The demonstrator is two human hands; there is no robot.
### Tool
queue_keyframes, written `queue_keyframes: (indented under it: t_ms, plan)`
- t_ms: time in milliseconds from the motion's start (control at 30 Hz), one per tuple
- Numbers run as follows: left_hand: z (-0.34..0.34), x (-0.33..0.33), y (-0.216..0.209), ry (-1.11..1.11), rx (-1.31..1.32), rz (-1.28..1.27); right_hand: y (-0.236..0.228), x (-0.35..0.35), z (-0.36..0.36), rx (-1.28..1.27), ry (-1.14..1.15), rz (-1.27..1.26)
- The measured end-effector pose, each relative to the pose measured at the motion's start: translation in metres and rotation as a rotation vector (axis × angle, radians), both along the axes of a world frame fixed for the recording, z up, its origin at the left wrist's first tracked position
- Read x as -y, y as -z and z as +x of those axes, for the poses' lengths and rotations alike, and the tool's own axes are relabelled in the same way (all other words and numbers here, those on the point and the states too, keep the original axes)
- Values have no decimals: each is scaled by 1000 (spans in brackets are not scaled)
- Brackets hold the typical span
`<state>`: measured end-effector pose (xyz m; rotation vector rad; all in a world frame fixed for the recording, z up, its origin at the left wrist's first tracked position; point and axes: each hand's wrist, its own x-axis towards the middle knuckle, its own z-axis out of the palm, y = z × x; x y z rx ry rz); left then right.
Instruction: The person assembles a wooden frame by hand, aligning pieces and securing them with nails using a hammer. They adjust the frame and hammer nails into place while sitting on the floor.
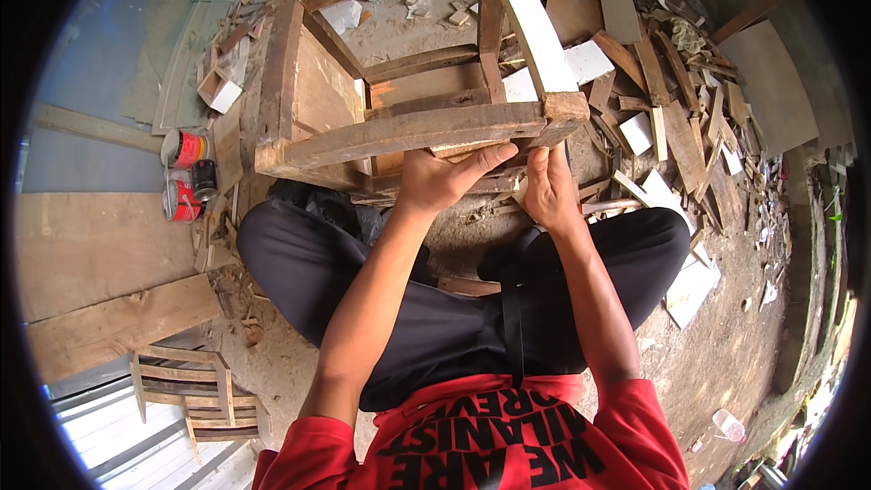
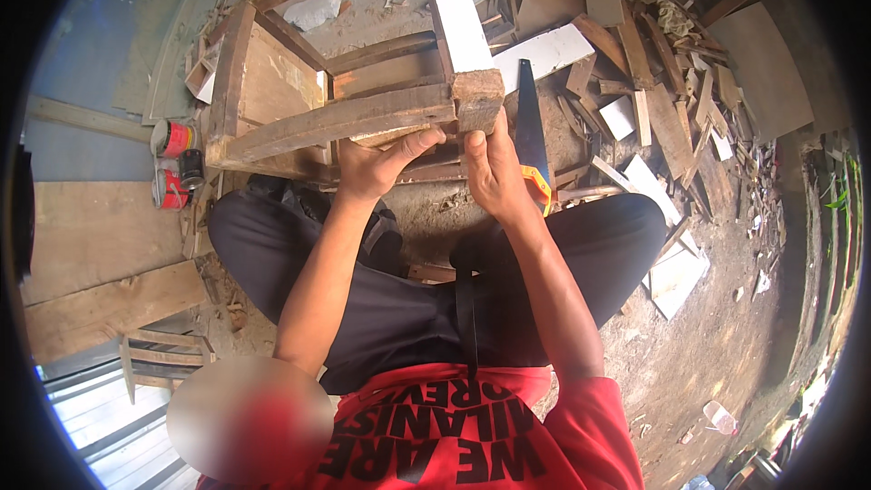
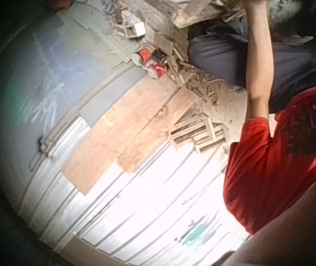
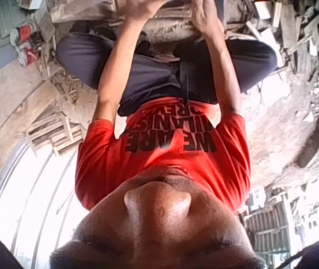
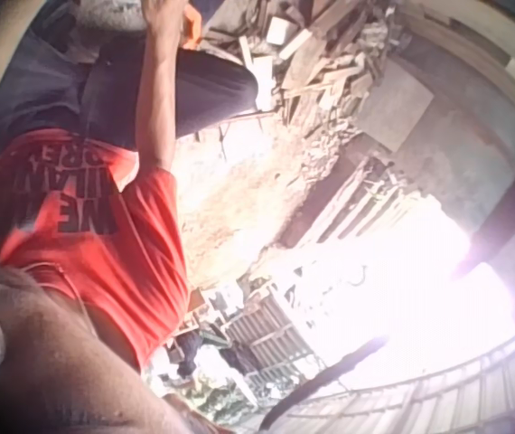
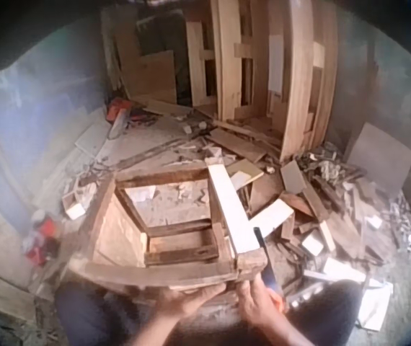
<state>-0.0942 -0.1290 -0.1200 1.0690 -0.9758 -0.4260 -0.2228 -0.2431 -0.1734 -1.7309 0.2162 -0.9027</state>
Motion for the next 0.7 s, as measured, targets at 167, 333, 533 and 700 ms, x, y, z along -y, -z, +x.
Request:
queue_keyframes:
  t_ms: [167, 333, 533, 700]
  plan:
    - [-2, 2, 6, 69, -145, 41, -3, 0, -1, -27, 38, -28]
    - [-2, 2, 9, 77, -168, 26, -6, -2, -2, -35, 60, -7]
    - [-12, 7, 6, -84, -114, -60, -9, -4, 1, -10, 55, 4]
    - [-11, 11, 9, -20, -127, -68, -5, -1, 1, -1, 96, -74]
